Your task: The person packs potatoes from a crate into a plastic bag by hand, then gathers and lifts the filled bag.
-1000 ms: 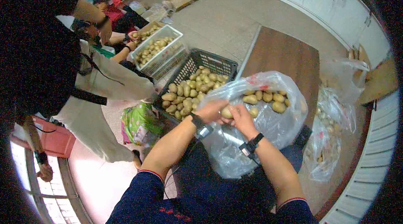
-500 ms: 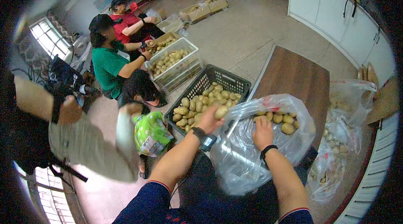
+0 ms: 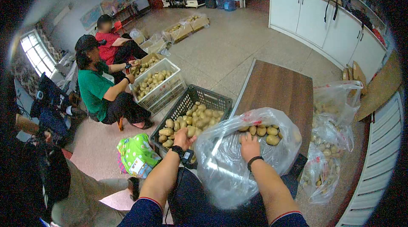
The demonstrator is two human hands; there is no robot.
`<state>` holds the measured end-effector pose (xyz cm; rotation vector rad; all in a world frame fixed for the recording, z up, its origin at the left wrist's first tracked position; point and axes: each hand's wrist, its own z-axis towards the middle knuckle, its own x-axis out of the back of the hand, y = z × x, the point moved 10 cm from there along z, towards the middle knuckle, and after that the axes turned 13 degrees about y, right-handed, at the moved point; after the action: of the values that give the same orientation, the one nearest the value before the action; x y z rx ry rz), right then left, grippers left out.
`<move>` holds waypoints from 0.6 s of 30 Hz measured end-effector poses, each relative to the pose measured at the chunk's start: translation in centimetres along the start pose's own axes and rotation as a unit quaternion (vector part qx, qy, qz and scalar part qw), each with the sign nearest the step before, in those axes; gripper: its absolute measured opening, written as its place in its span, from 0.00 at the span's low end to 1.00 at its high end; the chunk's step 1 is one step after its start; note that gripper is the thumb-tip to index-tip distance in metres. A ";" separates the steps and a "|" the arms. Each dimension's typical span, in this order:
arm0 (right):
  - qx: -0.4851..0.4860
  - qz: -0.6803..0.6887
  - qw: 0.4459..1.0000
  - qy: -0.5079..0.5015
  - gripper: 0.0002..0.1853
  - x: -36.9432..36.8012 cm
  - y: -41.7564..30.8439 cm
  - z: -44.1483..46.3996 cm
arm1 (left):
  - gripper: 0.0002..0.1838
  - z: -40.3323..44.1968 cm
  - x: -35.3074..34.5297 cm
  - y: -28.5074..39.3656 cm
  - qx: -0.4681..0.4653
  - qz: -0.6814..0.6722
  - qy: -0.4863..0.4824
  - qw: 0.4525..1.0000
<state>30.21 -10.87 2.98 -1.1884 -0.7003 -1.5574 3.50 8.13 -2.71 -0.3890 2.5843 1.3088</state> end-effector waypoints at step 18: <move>0.009 0.016 1.000 0.025 0.18 0.9 1.0 -5.3 | 0.15 5.1 0.4 -0.6 -0.495 0.479 -0.102 0.718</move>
<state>29.33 -16.13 1.84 -1.1390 -0.6582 -1.5456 3.68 11.88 -6.26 1.0750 1.5668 2.7753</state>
